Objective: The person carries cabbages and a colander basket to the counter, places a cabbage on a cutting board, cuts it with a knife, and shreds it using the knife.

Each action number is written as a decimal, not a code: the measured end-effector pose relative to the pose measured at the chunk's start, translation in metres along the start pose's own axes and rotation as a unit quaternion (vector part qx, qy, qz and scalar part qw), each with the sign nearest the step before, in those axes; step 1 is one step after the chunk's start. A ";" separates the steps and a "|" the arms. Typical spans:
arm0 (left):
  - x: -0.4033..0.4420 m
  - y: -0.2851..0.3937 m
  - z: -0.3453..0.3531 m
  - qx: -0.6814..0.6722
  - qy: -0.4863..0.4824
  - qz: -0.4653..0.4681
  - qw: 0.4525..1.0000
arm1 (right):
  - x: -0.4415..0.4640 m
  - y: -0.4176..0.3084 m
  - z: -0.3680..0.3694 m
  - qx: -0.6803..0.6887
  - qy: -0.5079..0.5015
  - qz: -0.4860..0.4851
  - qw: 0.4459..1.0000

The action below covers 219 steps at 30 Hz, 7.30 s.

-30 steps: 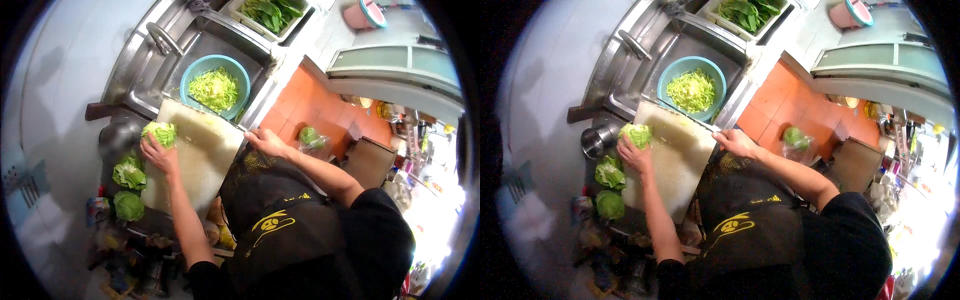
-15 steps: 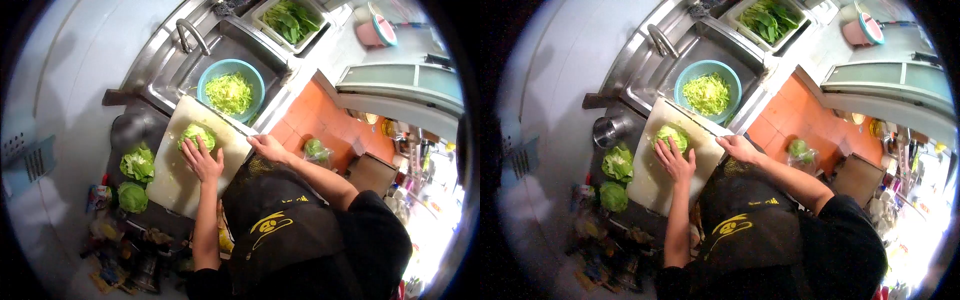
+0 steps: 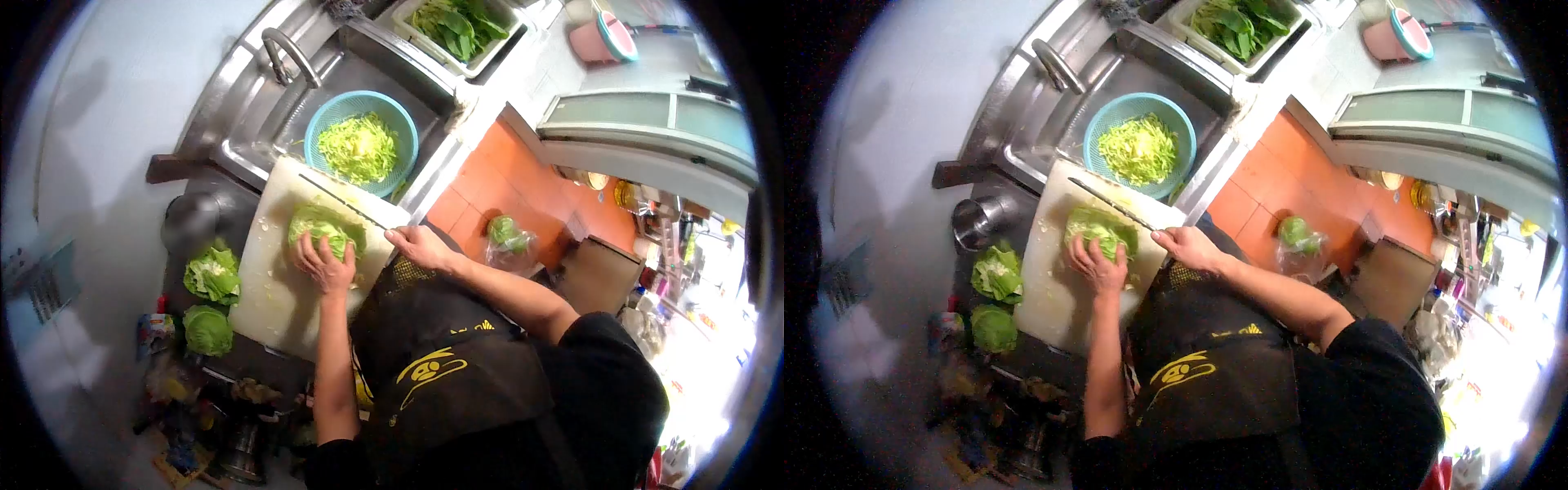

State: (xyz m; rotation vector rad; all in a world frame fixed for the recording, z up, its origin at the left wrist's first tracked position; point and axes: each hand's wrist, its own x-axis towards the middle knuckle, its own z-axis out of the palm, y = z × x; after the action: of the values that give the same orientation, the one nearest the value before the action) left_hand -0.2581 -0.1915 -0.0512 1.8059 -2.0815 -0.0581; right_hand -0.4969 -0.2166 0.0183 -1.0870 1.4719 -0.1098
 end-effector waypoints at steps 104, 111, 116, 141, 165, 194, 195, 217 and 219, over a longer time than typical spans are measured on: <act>0.035 -0.038 0.045 -0.075 -0.110 0.127 0.983 | -0.023 0.014 -0.023 -0.116 -0.015 -0.025 0.993; 0.049 -0.024 0.040 -0.053 -0.123 0.118 0.984 | -0.015 0.017 -0.016 -0.117 0.004 -0.031 0.993; 0.058 -0.025 0.038 -0.043 -0.140 0.116 0.982 | -0.004 0.013 -0.013 -0.118 0.003 -0.021 0.993; 0.058 -0.026 0.039 -0.034 -0.147 0.121 0.981 | 0.041 0.020 -0.002 -0.061 -0.013 -0.059 0.996; 0.052 -0.036 0.043 -0.046 -0.142 0.079 0.986 | -0.009 0.002 -0.038 -0.099 -0.044 -0.032 0.994; 0.056 -0.031 0.041 -0.086 -0.110 0.082 0.987 | 0.029 -0.003 -0.015 -0.100 -0.032 -0.020 0.994; 0.056 -0.031 0.042 -0.079 -0.116 0.079 0.987 | 0.037 0.002 -0.010 -0.069 -0.017 -0.042 0.997; 0.063 -0.036 0.042 -0.092 -0.119 0.110 0.982 | 0.064 0.019 0.006 -0.042 -0.018 -0.080 0.996; 0.060 -0.036 0.044 -0.099 -0.106 0.111 0.983 | 0.063 0.019 0.006 -0.021 -0.006 -0.092 0.995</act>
State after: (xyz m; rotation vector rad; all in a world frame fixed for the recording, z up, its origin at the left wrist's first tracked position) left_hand -0.2438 -0.2645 -0.0866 1.4974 -2.3191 -0.3971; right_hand -0.4908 -0.2438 -0.0412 -1.2543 1.3657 -0.2030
